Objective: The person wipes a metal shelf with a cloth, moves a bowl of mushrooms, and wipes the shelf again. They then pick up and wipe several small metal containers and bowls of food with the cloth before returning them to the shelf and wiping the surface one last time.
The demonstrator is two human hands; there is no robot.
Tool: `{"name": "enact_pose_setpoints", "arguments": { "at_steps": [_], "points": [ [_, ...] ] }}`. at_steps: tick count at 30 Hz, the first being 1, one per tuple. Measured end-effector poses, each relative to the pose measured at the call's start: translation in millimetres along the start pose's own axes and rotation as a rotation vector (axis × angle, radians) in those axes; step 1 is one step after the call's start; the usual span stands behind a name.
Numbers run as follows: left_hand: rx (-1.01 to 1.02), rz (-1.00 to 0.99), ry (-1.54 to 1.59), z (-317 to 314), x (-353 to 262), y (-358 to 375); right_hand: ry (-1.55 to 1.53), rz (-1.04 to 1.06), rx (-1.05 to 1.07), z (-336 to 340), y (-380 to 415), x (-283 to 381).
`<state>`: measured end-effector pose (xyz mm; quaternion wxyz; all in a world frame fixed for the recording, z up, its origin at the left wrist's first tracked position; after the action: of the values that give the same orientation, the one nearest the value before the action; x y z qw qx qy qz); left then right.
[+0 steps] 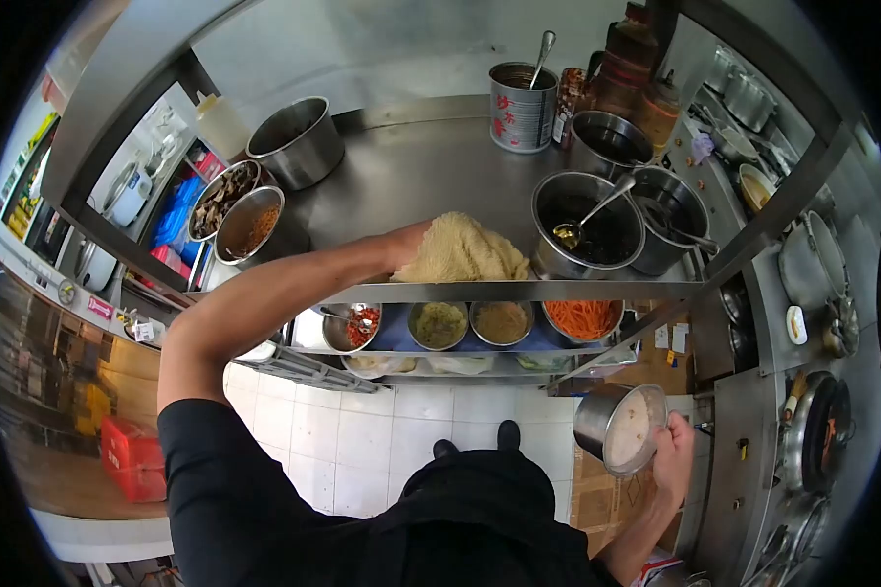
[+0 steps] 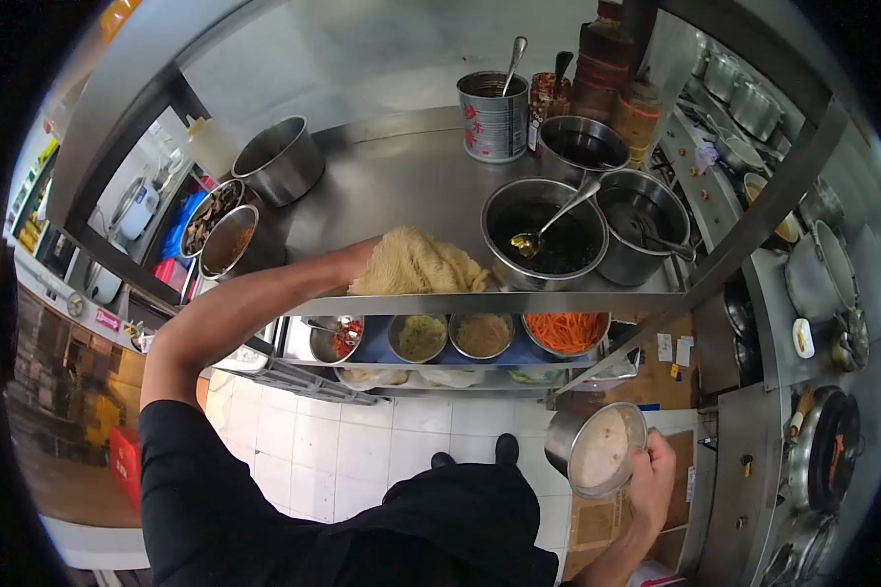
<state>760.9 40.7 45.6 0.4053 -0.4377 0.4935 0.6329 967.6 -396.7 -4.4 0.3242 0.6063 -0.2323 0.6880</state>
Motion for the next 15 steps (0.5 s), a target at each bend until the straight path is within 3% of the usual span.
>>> {"name": "enact_pose_setpoints", "arguments": {
  "at_steps": [3, 10, 12, 13, 15],
  "points": [
    [0.040, -0.173, -0.035, -1, -3, 1, -0.014, 0.007, 0.005, -4, 0, -14],
    [-0.032, 0.203, -0.072, 27, -32, 92, 0.023, -0.069, 0.091, -12, 5, -17],
    [-0.184, 0.131, -0.682, 34, -35, 111, 0.055, -0.058, 0.103, -9, 3, -20],
    [-0.197, 0.138, -0.681, 35, -36, 115, 0.054, -0.054, 0.117, -8, 2, -26],
    [-0.074, 0.211, -1.043, 36, -43, 120, -0.057, -0.048, 0.130, -5, -3, -41]
  ]
}}
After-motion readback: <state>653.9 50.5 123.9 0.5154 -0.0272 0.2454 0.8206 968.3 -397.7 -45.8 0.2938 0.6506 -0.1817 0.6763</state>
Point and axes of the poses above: each hand's wrist, its own y-axis away from the middle knuckle, its own z-axis out of the back of the hand, x = y × z, the point moved 2 cm from there along -y, towards the middle knuckle, and after that the axes turned 6 degrees about -y, right-handed, at the moved point
